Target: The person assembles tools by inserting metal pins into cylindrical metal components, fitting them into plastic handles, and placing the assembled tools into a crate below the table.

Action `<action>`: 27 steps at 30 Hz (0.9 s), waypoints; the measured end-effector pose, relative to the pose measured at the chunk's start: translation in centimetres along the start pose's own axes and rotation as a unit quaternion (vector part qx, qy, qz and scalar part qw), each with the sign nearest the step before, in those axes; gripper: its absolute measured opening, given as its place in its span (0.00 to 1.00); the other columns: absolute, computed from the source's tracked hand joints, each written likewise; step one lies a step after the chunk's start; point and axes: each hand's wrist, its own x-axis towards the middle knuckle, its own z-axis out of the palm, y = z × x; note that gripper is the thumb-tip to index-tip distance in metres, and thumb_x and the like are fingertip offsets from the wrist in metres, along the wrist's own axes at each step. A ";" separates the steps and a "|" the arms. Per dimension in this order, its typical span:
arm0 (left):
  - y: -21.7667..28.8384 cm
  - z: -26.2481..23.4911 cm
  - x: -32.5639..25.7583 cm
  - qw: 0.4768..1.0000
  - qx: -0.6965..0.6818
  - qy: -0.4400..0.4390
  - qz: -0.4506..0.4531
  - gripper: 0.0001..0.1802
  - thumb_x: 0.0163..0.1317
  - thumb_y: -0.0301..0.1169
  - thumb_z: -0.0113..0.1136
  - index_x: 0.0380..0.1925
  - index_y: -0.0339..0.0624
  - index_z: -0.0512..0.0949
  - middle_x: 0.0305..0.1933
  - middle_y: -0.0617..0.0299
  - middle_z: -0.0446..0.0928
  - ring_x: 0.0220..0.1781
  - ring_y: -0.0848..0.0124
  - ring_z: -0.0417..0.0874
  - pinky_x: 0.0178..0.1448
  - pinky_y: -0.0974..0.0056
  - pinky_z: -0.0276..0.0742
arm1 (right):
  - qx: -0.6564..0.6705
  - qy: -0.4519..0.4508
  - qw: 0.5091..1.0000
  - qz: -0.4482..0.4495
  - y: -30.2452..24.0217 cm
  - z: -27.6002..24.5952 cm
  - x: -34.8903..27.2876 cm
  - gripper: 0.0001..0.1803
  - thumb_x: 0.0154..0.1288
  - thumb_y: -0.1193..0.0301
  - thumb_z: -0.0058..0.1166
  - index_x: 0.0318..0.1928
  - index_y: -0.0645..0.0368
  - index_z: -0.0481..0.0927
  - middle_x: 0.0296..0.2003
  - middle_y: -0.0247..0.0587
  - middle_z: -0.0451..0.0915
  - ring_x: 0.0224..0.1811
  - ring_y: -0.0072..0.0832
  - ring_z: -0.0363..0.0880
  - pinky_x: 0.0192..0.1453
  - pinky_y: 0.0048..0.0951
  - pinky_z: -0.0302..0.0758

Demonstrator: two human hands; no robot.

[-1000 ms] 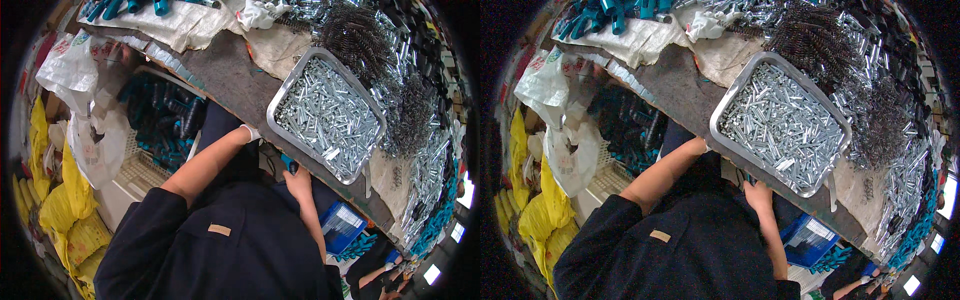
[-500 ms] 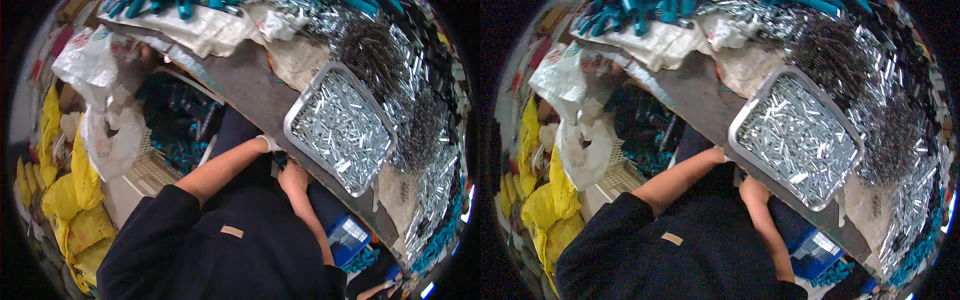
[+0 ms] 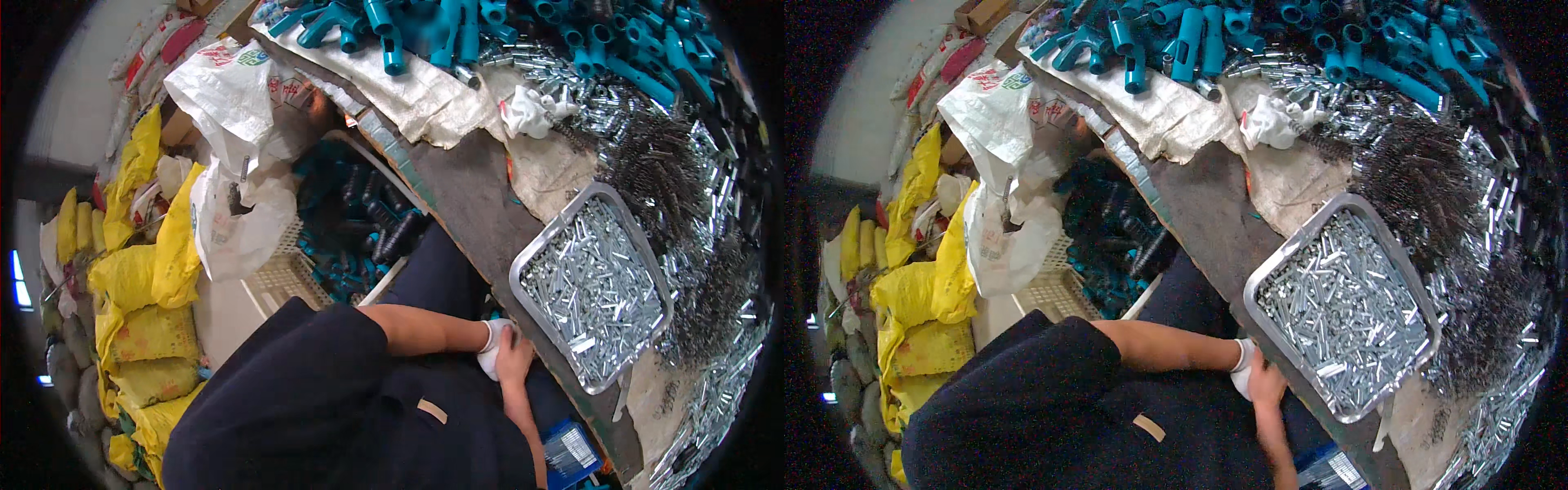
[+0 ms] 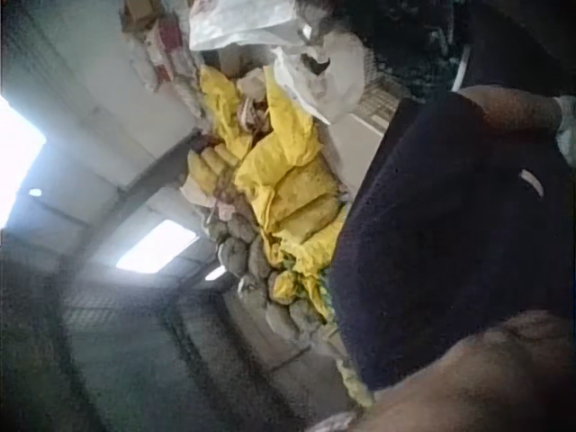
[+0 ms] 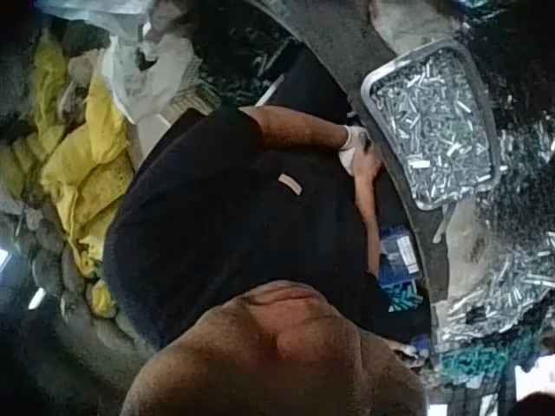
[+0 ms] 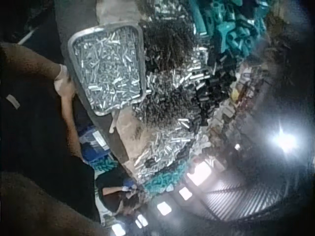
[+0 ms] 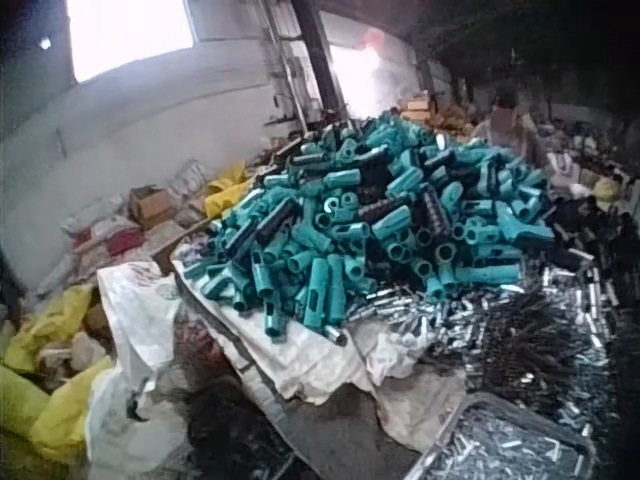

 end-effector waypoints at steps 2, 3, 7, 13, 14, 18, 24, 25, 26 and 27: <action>0.0 4.0 0.9 0.981 -0.053 0.100 -0.155 0.32 0.56 0.47 0.56 0.58 0.39 0.69 0.55 0.47 0.76 0.60 0.53 0.73 0.63 0.57 0.67 | 0.014 0.010 0.996 0.082 -0.4 0.7 0.9 0.29 0.70 0.56 0.47 0.57 0.72 0.74 0.59 0.63 0.73 0.62 0.56 0.70 0.66 0.45 0.65; 0.1 5.5 1.2 0.968 -0.071 0.128 -0.205 0.32 0.57 0.45 0.55 0.59 0.39 0.68 0.56 0.47 0.75 0.61 0.53 0.72 0.64 0.57 0.66 | -0.012 0.012 0.998 0.061 -0.7 1.0 1.8 0.29 0.70 0.56 0.47 0.57 0.72 0.74 0.58 0.62 0.73 0.61 0.55 0.71 0.65 0.44 0.65; 2.1 7.7 2.2 0.941 -0.101 0.171 -0.273 0.33 0.60 0.39 0.53 0.64 0.39 0.63 0.59 0.48 0.73 0.65 0.54 0.68 0.68 0.60 0.61 | 0.020 0.005 0.996 0.088 -1.2 1.1 3.1 0.27 0.70 0.58 0.46 0.56 0.70 0.74 0.57 0.60 0.74 0.59 0.52 0.71 0.64 0.41 0.65; 3.4 9.6 1.6 0.924 -0.062 0.296 -0.236 0.37 0.59 0.33 0.53 0.70 0.40 0.57 0.63 0.49 0.70 0.70 0.55 0.64 0.72 0.60 0.57 | 0.044 0.015 0.996 0.080 -0.5 0.4 1.9 0.24 0.70 0.61 0.44 0.55 0.68 0.75 0.54 0.55 0.75 0.56 0.47 0.72 0.61 0.38 0.66; 3.2 10.6 0.9 0.912 -0.102 0.250 -0.309 0.40 0.56 0.35 0.56 0.69 0.40 0.57 0.62 0.50 0.71 0.69 0.54 0.66 0.71 0.58 0.60 | 0.050 0.013 0.994 0.091 -0.5 0.4 1.9 0.23 0.70 0.61 0.44 0.55 0.68 0.75 0.54 0.55 0.76 0.56 0.46 0.73 0.61 0.37 0.66; 2.4 11.5 1.7 0.835 -0.235 0.286 -0.407 0.43 0.50 0.41 0.62 0.68 0.44 0.61 0.62 0.50 0.72 0.68 0.52 0.67 0.68 0.55 0.64 | 0.055 0.016 0.993 0.100 -0.3 2.5 3.8 0.22 0.70 0.63 0.43 0.54 0.67 0.76 0.52 0.52 0.76 0.54 0.43 0.73 0.59 0.35 0.67; 1.2 -6.1 0.1 0.929 0.038 -0.198 0.310 0.23 0.49 0.51 0.57 0.33 0.43 0.81 0.36 0.49 0.81 0.42 0.51 0.81 0.50 0.51 0.76 | 0.335 -0.005 0.933 0.133 2.8 0.2 2.7 0.19 0.70 0.66 0.41 0.53 0.65 0.76 0.50 0.47 0.78 0.50 0.38 0.74 0.57 0.31 0.68; 2.1 -9.4 -1.9 0.927 0.069 -0.119 0.349 0.24 0.48 0.53 0.56 0.26 0.43 0.85 0.31 0.49 0.83 0.37 0.50 0.84 0.46 0.50 0.78 | 0.425 -0.028 0.892 0.150 3.7 -0.2 1.9 0.19 0.70 0.66 0.41 0.53 0.65 0.76 0.49 0.47 0.78 0.50 0.37 0.75 0.56 0.30 0.68; 3.1 -12.2 -4.1 0.935 0.087 -0.135 0.315 0.22 0.49 0.51 0.60 0.22 0.40 0.80 0.29 0.48 0.81 0.35 0.48 0.83 0.39 0.48 0.77 | 0.498 -0.053 0.849 0.167 4.4 -0.2 0.9 0.19 0.71 0.66 0.41 0.53 0.64 0.76 0.49 0.46 0.78 0.49 0.36 0.75 0.56 0.30 0.68; 3.8 -14.8 -6.4 0.949 0.057 -0.087 0.298 0.22 0.49 0.51 0.60 0.19 0.41 0.79 0.25 0.50 0.80 0.30 0.48 0.82 0.35 0.49 0.76 | 0.557 -0.079 0.807 0.181 5.0 -0.1 -0.1 0.18 0.71 0.67 0.40 0.53 0.64 0.77 0.49 0.45 0.78 0.49 0.36 0.75 0.56 0.29 0.68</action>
